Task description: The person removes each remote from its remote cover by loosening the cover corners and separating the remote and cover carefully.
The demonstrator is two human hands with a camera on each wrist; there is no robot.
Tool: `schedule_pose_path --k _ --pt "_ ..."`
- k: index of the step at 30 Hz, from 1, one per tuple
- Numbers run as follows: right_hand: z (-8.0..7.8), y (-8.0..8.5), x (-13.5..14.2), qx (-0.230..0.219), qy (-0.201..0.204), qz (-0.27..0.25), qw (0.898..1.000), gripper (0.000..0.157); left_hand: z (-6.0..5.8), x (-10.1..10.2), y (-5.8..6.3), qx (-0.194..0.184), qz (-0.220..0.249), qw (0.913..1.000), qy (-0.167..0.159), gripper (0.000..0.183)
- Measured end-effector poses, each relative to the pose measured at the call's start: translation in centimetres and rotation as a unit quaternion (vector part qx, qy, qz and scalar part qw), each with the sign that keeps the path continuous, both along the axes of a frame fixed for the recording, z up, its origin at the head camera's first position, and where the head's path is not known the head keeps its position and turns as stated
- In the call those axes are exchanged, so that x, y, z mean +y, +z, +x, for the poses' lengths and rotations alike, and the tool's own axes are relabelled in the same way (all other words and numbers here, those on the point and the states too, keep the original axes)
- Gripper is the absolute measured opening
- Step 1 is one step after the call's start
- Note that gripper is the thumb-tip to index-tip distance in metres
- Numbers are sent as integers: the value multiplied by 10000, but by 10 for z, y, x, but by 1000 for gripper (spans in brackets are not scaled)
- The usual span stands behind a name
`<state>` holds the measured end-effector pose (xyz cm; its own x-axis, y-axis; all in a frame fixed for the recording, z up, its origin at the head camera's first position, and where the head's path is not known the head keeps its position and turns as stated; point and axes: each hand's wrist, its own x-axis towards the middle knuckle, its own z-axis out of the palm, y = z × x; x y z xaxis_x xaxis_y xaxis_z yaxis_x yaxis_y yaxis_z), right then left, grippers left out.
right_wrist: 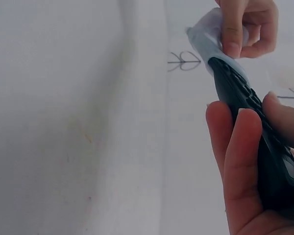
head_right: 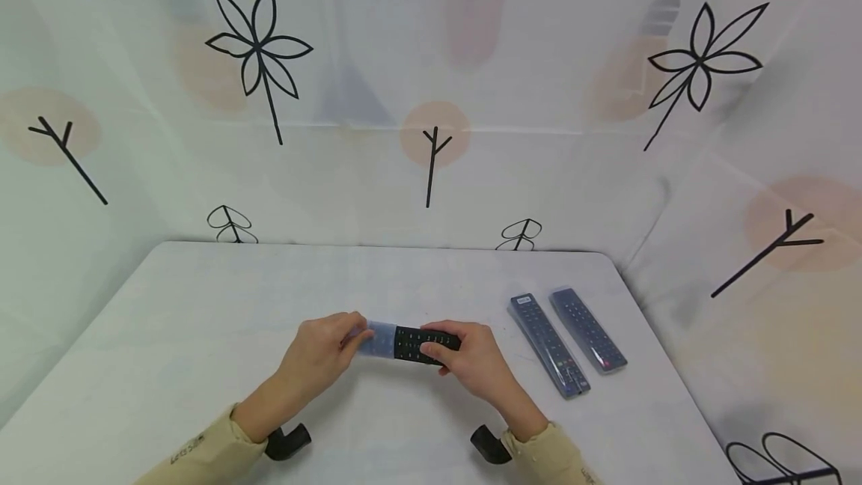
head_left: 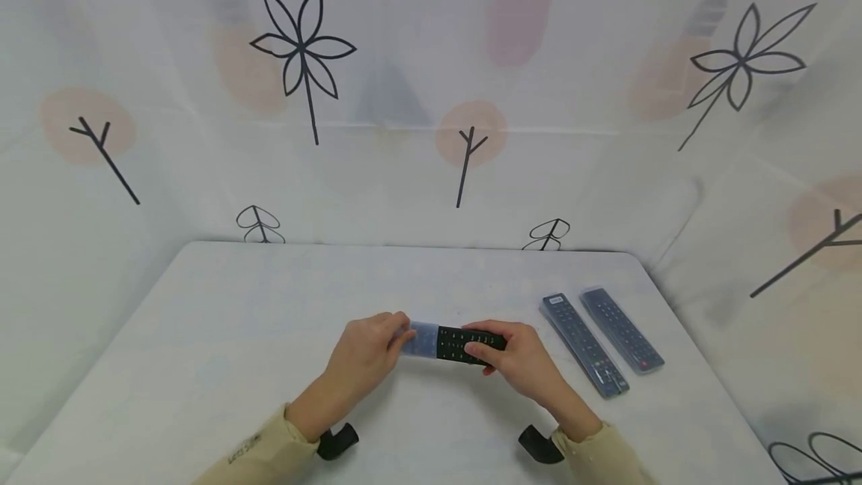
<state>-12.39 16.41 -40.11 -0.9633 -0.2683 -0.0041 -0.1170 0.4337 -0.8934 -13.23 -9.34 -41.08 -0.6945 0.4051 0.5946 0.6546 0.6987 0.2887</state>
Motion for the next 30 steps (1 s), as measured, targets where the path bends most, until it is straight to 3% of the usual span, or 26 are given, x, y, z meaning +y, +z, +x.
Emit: schedule_pose_path --k 7,19,30 --pt "-1 2 -1 158 25 235 9996 29 -2 -5 3 -55 85 9998 -155 16" --pt "-3 5 3 -378 147 -210 9990 35 -8 -17 3 21 242 9989 -398 17" --pt "-1 6 9 -571 239 -458 9970 40 -7 -23 6 -632 542 9963 -203 19"
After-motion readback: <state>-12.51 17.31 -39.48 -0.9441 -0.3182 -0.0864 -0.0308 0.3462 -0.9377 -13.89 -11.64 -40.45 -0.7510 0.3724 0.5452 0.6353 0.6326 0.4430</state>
